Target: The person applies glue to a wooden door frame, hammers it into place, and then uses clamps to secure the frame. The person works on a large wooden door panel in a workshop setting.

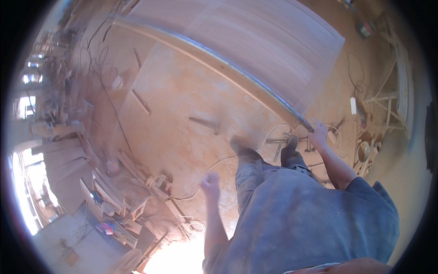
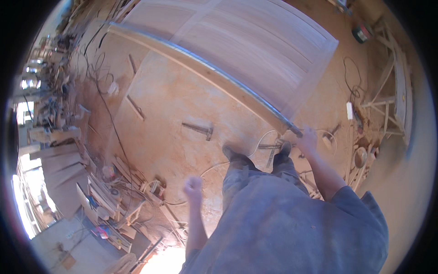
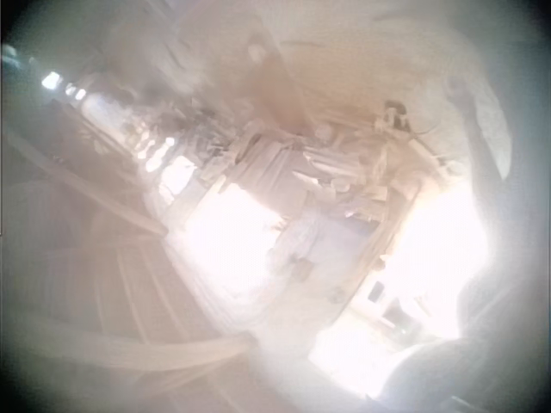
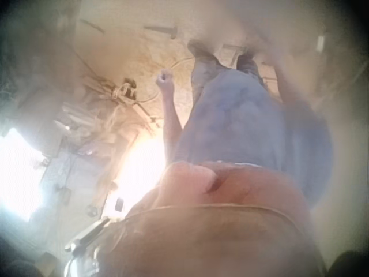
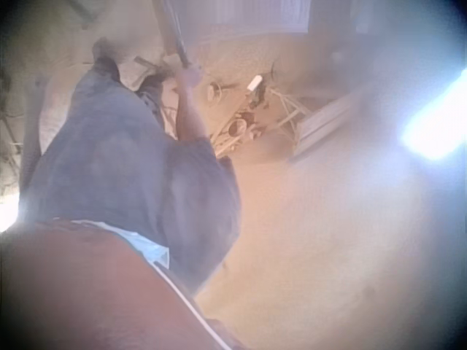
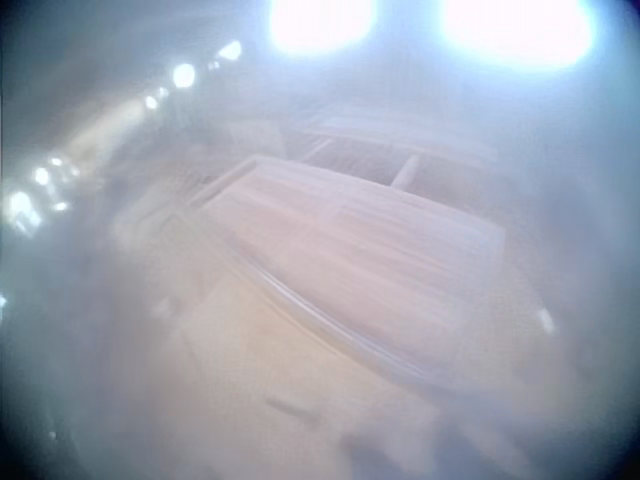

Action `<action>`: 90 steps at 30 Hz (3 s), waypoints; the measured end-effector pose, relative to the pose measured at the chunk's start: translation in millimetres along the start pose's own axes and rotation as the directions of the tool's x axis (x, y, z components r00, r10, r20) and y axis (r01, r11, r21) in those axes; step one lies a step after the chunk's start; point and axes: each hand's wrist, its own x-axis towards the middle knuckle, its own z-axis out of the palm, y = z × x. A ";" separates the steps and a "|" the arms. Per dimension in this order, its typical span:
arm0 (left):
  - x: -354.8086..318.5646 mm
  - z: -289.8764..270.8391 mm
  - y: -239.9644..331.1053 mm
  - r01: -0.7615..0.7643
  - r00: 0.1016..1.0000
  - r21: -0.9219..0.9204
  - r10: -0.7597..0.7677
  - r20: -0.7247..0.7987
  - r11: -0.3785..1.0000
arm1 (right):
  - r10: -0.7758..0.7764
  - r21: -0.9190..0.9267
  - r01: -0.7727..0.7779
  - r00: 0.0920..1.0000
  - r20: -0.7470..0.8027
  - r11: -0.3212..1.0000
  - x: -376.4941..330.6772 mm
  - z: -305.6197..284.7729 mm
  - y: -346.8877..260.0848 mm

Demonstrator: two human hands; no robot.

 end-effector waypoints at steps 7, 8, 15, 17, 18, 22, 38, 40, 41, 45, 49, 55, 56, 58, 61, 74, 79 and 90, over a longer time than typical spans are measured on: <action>78.6 -201.7 348.0 -0.931 0.341 0.004 0.874 -0.347 0.364 | 0.017 -0.165 -0.013 1.000 0.023 0.986 -20.1 -11.8 -115.8; 71.3 -232.4 372.8 -0.979 0.173 0.028 0.903 -0.393 0.200 | -0.037 -0.114 0.043 0.998 0.053 0.993 -14.4 -6.4 -146.3; 141.4 -267.3 439.6 -0.937 -0.109 0.333 0.818 -0.565 0.104 | -0.115 -0.065 0.139 0.953 0.282 0.988 58.1 25.6 -254.1; 182.1 -310.4 411.7 -0.575 -0.296 0.797 0.862 -0.411 0.183 | -0.126 -0.075 0.165 0.921 0.368 0.983 87.2 48.8 -267.3; 197.5 -320.5 415.1 -0.522 -0.259 0.828 0.887 -0.382 0.204 | -0.130 -0.030 0.151 0.921 0.367 0.988 98.3 51.7 -278.7; 264.3 -304.6 461.9 -0.746 0.161 0.541 0.894 -0.418 0.388 | -0.200 0.073 0.187 0.896 0.397 0.980 173.9 66.3 -364.1; 681.9 -409.1 455.7 -0.841 0.352 0.219 0.808 -0.472 0.494 | -0.538 0.381 0.454 0.830 0.149 0.806 509.2 100.2 -960.3; 762.9 -423.5 397.5 -0.604 0.654 0.156 0.598 -0.464 0.782 | -0.493 0.279 0.445 0.859 0.134 0.851 547.4 126.0 -972.1; 803.4 -422.8 372.5 -0.529 0.755 -0.041 0.448 -0.480 0.848 | -0.480 0.224 0.443 0.865 0.147 0.868 560.3 136.1 -978.7; 932.9 -416.0 338.2 -0.241 0.945 -0.439 0.107 -0.308 0.865 | -0.395 0.106 0.382 0.906 0.151 0.918 596.9 154.8 -1040.3; 1065.5 -391.9 352.1 -0.056 0.993 -0.429 0.007 -0.115 0.901 | -0.346 0.073 0.342 0.936 0.062 0.937 632.1 166.3 -1077.5; 1266.2 -385.7 323.9 0.137 0.990 -0.832 -0.059 0.125 0.538 | -0.324 0.001 0.327 0.934 0.149 0.945 678.6 172.9 -1151.5; 1297.3 -382.5 331.0 0.166 0.986 -0.877 -0.096 0.138 0.452 | -0.321 -0.020 0.331 0.926 0.198 0.943 690.9 169.4 -1163.2; 1362.1 -380.3 327.5 0.227 0.974 -0.868 -0.099 0.205 0.442 | -0.371 -0.013 0.384 0.899 0.234 0.923 706.9 175.6 -1175.8; 1446.5 -361.2 330.8 0.293 0.953 -0.798 -0.099 0.285 0.526 | -0.347 -0.036 0.376 0.883 0.316 0.926 714.9 184.9 -1185.6; 1658.2 -269.0 332.5 0.381 0.747 -0.483 0.046 0.664 0.789 | -0.055 -0.227 0.152 0.921 0.385 0.962 722.9 193.7 -1224.4; 1665.9 -262.0 324.9 0.319 0.742 -0.430 0.060 0.668 0.845 | 0.020 -0.315 0.108 0.926 0.378 0.943 721.2 203.6 -1221.6; 1672.5 -252.5 295.9 0.290 0.781 -0.395 0.023 0.624 0.872 | -0.035 -0.318 0.169 0.921 0.387 0.933 727.9 199.7 -1221.3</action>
